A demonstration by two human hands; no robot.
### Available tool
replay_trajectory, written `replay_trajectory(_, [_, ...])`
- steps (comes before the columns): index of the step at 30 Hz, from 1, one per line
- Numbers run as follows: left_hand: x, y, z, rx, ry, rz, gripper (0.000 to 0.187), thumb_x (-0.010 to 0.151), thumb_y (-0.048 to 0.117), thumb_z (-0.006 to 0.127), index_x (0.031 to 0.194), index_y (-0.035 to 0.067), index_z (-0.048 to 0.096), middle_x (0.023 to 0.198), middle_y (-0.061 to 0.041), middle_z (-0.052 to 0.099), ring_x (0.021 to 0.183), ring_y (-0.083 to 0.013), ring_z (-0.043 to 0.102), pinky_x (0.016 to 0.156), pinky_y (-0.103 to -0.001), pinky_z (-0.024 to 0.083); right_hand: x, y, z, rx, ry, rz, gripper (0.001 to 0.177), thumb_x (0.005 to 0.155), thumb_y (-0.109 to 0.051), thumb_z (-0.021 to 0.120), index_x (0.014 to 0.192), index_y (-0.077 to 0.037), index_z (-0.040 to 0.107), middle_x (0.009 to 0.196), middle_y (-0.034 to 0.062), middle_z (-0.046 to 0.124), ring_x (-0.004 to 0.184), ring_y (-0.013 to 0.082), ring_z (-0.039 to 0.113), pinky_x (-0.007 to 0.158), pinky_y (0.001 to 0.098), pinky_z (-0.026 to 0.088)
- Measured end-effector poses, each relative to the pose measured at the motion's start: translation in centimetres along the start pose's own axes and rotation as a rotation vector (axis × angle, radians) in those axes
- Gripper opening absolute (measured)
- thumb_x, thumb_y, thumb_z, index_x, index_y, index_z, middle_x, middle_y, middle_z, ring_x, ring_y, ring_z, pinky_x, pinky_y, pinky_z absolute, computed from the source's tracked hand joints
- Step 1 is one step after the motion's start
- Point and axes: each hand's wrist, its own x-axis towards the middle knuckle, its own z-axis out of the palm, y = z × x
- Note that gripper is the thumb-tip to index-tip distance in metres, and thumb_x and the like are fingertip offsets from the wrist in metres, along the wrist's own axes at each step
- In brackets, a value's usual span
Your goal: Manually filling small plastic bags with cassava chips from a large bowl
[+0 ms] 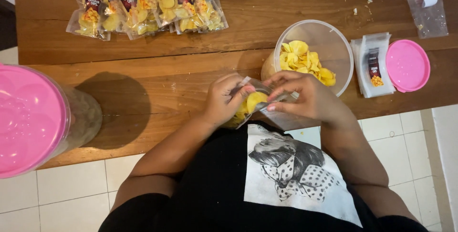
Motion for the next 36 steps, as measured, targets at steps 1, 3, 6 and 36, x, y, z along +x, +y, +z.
replay_trajectory(1, [-0.2,-0.5,0.1,0.001,0.000,0.000,0.018,0.094,0.023,0.073,0.083,0.009,0.070,0.067,-0.009,0.060,0.063,-0.0307,0.063,0.063,-0.037,0.052,0.0,0.1,-0.1,0.001,0.000,-0.001,0.016,0.077,-0.012,0.086,0.089,-0.006,0.077,0.109,0.0209,0.069,0.085,0.0318,0.072,0.080,0.0485,0.055])
replay_trajectory(3, [-0.4,-1.6,0.3,-0.001,0.028,-0.012,0.019,0.094,0.024,0.074,0.085,0.008,0.070,0.067,-0.009,0.061,0.063,-0.0297,0.063,0.064,-0.037,0.052,0.0,0.2,-0.3,-0.036,0.030,-0.039,0.016,0.080,-0.014,0.085,0.092,-0.008,0.078,0.110,0.0187,0.070,0.087,0.0317,0.072,0.083,0.0447,0.055])
replay_trajectory(6, [0.2,-0.8,-0.5,-0.012,0.050,-0.039,0.020,0.094,0.023,0.074,0.085,0.007,0.069,0.065,-0.008,0.057,0.061,-0.0254,0.060,0.064,-0.035,0.052,0.5,-0.7,-0.3,-0.036,0.063,-0.076,0.029,0.082,-0.017,0.084,0.107,-0.005,0.075,0.115,0.0189,0.069,0.095,0.0337,0.072,0.087,0.0456,0.054])
replay_trajectory(36, [4.3,-1.4,-0.7,-0.482,-0.617,-0.367,0.028,0.103,0.039,0.062,0.092,0.015,0.074,0.081,0.011,0.068,0.083,-0.0014,0.054,0.078,-0.022,0.050,0.4,0.9,0.5,-0.301,0.133,-0.260,0.009,0.085,-0.017,0.082,0.087,-0.012,0.075,0.128,0.0145,0.065,0.119,0.0439,0.058,0.097,0.0515,0.046])
